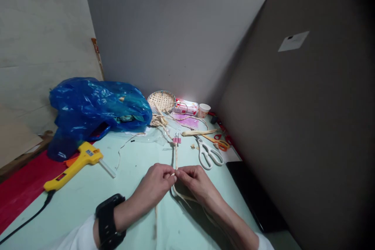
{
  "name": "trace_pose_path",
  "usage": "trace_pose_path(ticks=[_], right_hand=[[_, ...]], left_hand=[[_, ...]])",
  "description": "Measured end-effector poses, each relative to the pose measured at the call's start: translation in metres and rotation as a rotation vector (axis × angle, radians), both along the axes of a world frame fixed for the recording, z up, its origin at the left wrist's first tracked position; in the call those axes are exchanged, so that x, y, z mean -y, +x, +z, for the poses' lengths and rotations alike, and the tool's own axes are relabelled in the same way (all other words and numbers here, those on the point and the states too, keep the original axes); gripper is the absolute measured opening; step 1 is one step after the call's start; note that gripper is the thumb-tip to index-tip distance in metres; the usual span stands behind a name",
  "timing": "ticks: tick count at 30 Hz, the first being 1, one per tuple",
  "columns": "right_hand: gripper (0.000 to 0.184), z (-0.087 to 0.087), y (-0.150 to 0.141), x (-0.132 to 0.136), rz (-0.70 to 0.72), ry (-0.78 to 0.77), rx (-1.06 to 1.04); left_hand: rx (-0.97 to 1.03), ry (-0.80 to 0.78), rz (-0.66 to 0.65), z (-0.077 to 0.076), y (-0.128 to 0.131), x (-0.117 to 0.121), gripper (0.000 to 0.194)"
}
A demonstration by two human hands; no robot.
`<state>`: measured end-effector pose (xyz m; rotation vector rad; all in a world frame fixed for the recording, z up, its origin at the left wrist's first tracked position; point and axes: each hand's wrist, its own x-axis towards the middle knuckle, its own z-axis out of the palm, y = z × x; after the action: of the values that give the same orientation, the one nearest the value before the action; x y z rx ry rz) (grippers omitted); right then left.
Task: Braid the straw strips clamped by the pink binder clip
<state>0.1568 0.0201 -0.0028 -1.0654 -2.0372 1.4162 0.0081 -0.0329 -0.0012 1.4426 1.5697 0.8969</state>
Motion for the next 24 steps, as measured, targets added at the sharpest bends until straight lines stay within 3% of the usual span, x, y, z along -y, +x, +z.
trace_pose_path(ticks=[4,7,15,18,21,24], right_hand=[[0.042,-0.001,0.003,0.004,-0.056,0.048,-0.013],[0.040,0.001,0.002,0.009,-0.098,-0.013,-0.059],[0.035,0.002,0.002,0.014,-0.152,-0.273,-0.260],[0.034,0.001,0.001,0.014,-0.166,-0.309,-0.276],[0.032,0.000,0.000,0.014,-0.166,-0.441,-0.326],[0.027,0.000,0.001,0.013,-0.178,-0.554,-0.379]], left_hand=[[-0.392,0.117,-0.048,0.009,0.000,0.006,0.033],[-0.557,0.140,-0.067,0.011,0.001,0.012,0.036],[-0.653,0.250,-0.143,-0.008,0.017,0.036,0.027],[-0.706,0.216,-0.181,-0.008,0.027,0.044,0.030],[-0.739,0.156,-0.239,-0.005,0.036,0.045,0.034],[-0.650,0.158,-0.267,0.000,0.037,0.040,0.032]])
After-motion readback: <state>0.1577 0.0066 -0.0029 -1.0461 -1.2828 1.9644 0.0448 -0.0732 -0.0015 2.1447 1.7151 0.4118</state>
